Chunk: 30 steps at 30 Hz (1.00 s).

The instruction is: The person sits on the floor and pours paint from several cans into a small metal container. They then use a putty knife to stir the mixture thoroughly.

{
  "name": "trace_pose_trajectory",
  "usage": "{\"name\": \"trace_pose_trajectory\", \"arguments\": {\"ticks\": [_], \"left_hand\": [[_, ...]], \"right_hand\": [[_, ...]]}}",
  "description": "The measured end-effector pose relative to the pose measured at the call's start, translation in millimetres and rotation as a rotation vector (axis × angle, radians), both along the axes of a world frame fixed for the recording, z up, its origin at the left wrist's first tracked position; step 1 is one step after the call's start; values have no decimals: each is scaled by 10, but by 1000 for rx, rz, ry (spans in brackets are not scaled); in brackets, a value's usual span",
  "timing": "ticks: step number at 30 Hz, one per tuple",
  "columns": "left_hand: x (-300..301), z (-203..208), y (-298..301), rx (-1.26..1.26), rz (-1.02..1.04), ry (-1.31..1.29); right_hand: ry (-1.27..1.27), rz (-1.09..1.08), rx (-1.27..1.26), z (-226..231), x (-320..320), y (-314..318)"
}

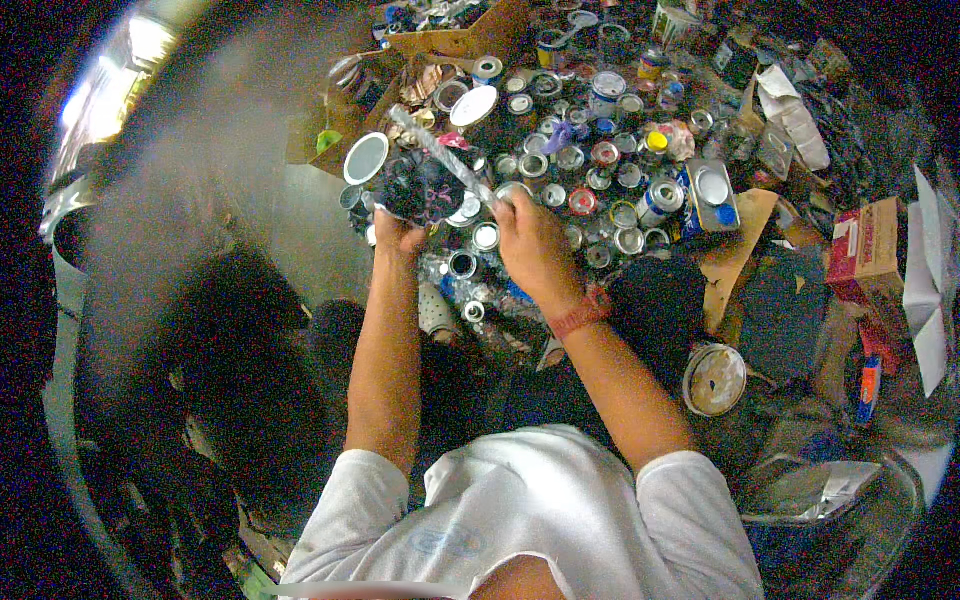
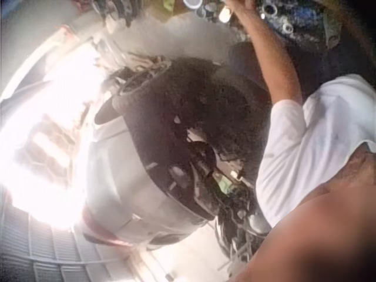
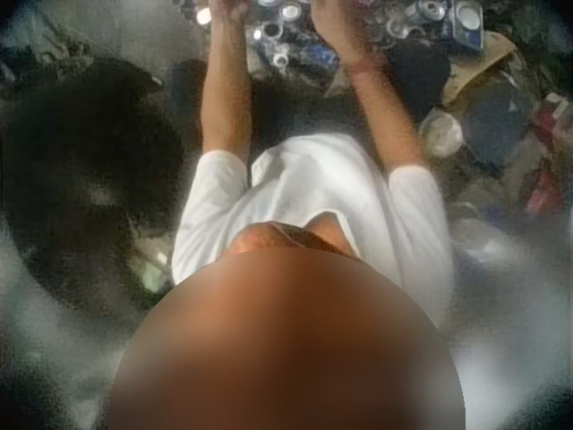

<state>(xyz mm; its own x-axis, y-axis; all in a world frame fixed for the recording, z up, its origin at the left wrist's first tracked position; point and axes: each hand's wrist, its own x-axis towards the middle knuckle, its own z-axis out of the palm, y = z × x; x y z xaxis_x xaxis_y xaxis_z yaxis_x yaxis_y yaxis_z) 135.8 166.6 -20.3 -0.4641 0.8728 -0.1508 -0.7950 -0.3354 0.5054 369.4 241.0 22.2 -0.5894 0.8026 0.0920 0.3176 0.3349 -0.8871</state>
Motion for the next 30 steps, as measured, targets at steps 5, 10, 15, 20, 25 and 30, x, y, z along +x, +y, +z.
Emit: {"name": "trace_pose_trajectory", "arguments": {"ticks": [5, 10, 15, 20, 25, 30], "left_hand": [[183, -152, 46, -103, -78, 56], [78, -210, 27, -315, 91, 263], [100, -181, 46, -257, 111, 192], [266, -218, 56, -410, 198, 433], [167, -224, 104, -474, 318, 281], [-3, -319, 106, -550, 291, 230]], "right_hand": [[-87, 44, 53, -202, -504, 71], [-149, 191, 48, -265, -255, -348], [-143, 143, 5, -353, -166, -410], [-116, 120, 16, -352, -504, -313], [-54, 227, -25, -198, -242, -360], [-141, 224, -85, -44, 221, -497]]}}
